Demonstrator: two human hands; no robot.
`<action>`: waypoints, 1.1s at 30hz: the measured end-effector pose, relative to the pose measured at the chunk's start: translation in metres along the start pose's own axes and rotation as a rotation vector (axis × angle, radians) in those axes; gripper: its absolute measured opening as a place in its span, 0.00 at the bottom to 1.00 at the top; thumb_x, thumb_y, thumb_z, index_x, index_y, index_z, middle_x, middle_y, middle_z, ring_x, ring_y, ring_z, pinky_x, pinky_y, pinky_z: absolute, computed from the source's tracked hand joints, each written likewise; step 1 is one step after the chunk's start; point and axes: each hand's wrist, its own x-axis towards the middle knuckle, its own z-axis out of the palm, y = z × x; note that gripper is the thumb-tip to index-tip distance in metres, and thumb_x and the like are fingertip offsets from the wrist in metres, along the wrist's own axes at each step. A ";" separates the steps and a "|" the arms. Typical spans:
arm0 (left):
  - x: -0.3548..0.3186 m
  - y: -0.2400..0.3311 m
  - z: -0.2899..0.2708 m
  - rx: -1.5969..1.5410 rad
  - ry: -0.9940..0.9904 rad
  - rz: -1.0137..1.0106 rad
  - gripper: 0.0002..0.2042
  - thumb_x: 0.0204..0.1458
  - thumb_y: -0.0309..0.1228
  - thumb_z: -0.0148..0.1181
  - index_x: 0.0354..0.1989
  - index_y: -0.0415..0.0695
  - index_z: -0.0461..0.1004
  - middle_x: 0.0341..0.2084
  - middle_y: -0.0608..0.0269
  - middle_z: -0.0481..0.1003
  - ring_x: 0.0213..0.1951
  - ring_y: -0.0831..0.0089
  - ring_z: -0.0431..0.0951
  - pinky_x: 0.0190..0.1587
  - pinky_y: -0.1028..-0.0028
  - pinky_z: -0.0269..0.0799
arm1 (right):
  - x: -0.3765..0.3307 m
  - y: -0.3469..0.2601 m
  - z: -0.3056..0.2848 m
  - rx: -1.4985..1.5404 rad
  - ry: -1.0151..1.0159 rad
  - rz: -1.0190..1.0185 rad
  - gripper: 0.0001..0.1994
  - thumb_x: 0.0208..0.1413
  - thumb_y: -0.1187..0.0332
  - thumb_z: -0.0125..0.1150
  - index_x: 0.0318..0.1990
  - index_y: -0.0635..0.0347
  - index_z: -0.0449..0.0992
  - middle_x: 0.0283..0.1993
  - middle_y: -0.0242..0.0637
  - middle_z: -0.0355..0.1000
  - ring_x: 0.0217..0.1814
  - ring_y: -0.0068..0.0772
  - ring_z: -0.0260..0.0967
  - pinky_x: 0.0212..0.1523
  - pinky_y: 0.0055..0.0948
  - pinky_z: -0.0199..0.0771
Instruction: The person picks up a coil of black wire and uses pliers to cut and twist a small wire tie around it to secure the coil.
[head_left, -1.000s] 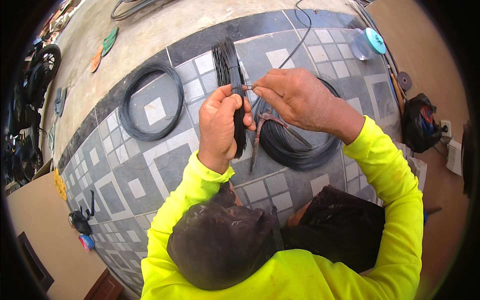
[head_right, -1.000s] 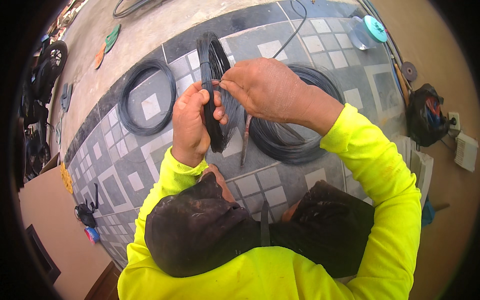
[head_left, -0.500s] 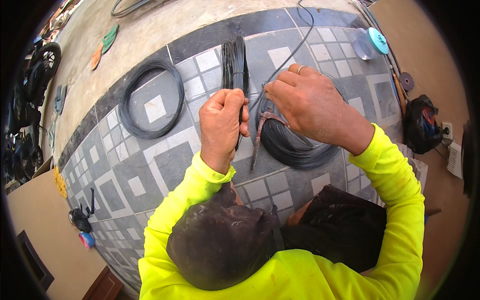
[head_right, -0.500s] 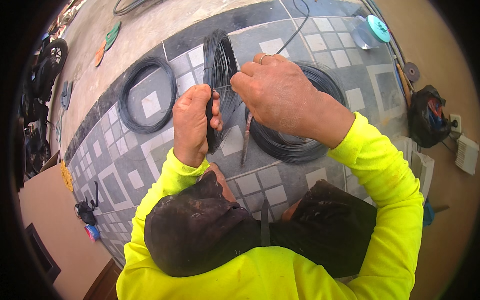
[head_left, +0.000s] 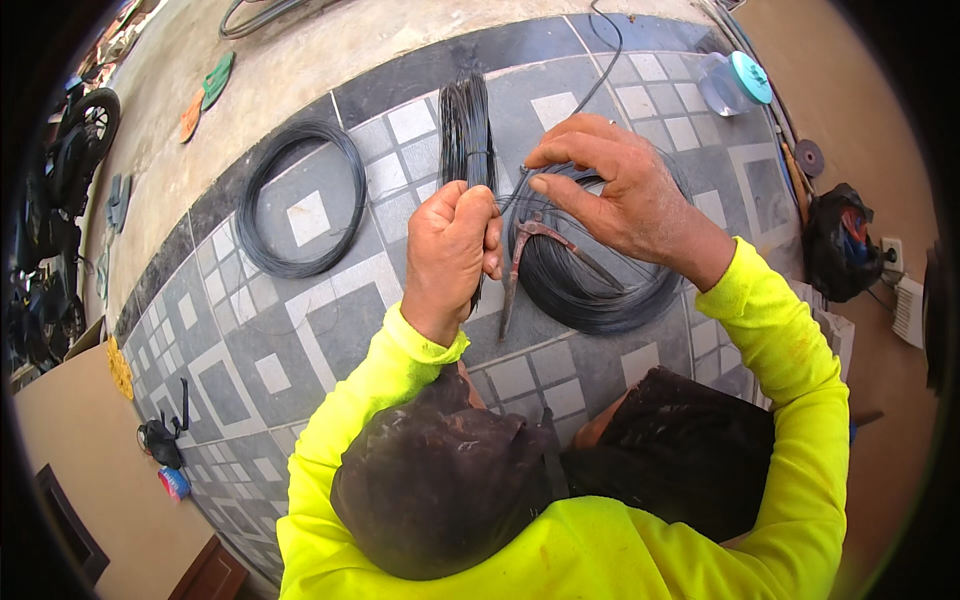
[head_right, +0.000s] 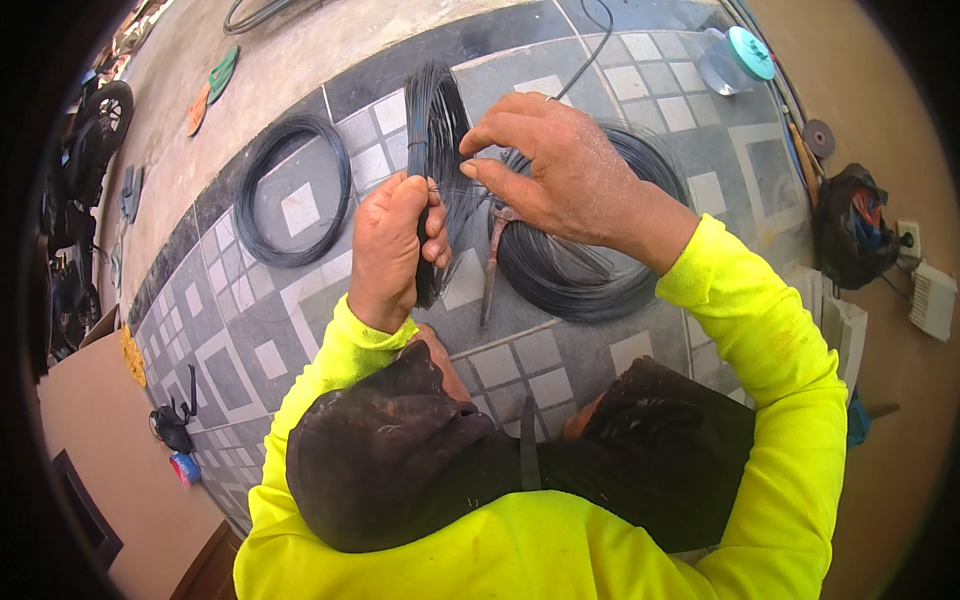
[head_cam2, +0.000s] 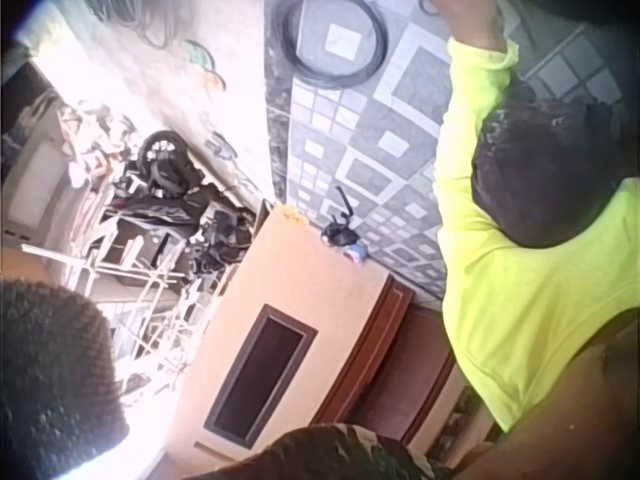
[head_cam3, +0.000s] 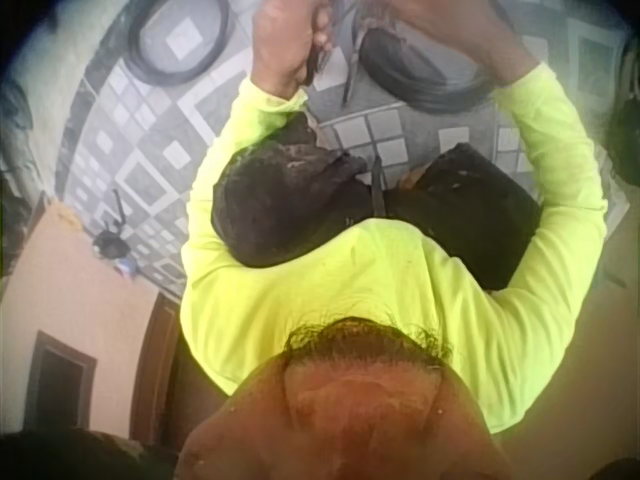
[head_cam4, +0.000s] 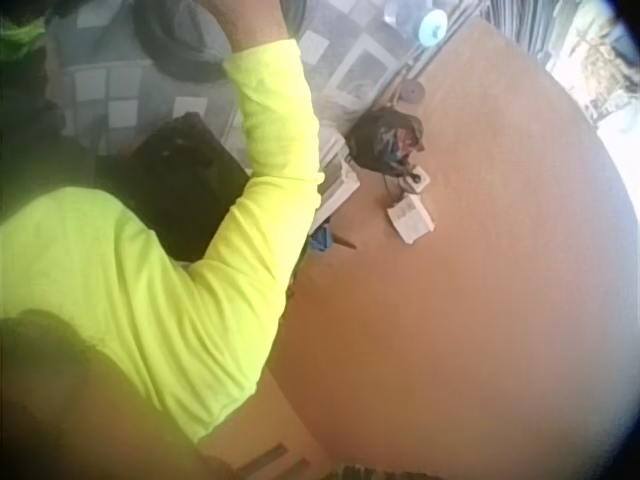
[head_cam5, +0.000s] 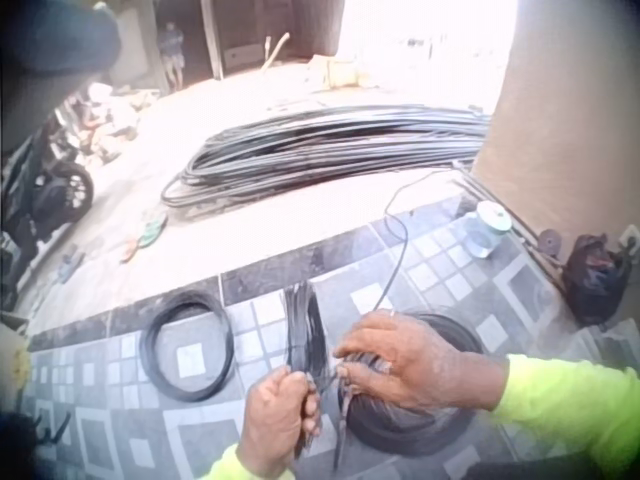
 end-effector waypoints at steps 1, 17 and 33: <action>0.000 0.001 0.000 -0.006 0.004 0.001 0.10 0.64 0.35 0.51 0.34 0.43 0.68 0.18 0.68 0.66 0.14 0.81 0.64 0.17 0.79 0.63 | 0.002 -0.006 -0.003 0.017 -0.035 -0.048 0.10 0.57 0.66 0.63 0.40 0.63 0.78 0.39 0.45 0.75 0.42 0.46 0.74 0.39 0.40 0.74; -0.003 0.007 0.004 0.027 0.020 -0.005 0.11 0.62 0.33 0.52 0.27 0.44 0.66 0.15 0.70 0.66 0.13 0.84 0.62 0.14 0.81 0.58 | 0.012 -0.027 0.002 0.417 -0.323 0.329 0.10 0.62 0.67 0.56 0.35 0.67 0.74 0.22 0.35 0.66 0.25 0.22 0.60 0.27 0.29 0.63; -0.006 0.001 -0.006 0.031 -0.053 -0.005 0.11 0.64 0.36 0.50 0.32 0.43 0.68 0.17 0.68 0.66 0.13 0.83 0.62 0.15 0.81 0.57 | 0.016 -0.025 0.010 0.671 -0.279 0.417 0.12 0.62 0.64 0.54 0.30 0.63 0.72 0.23 0.26 0.63 0.25 0.18 0.57 0.26 0.25 0.60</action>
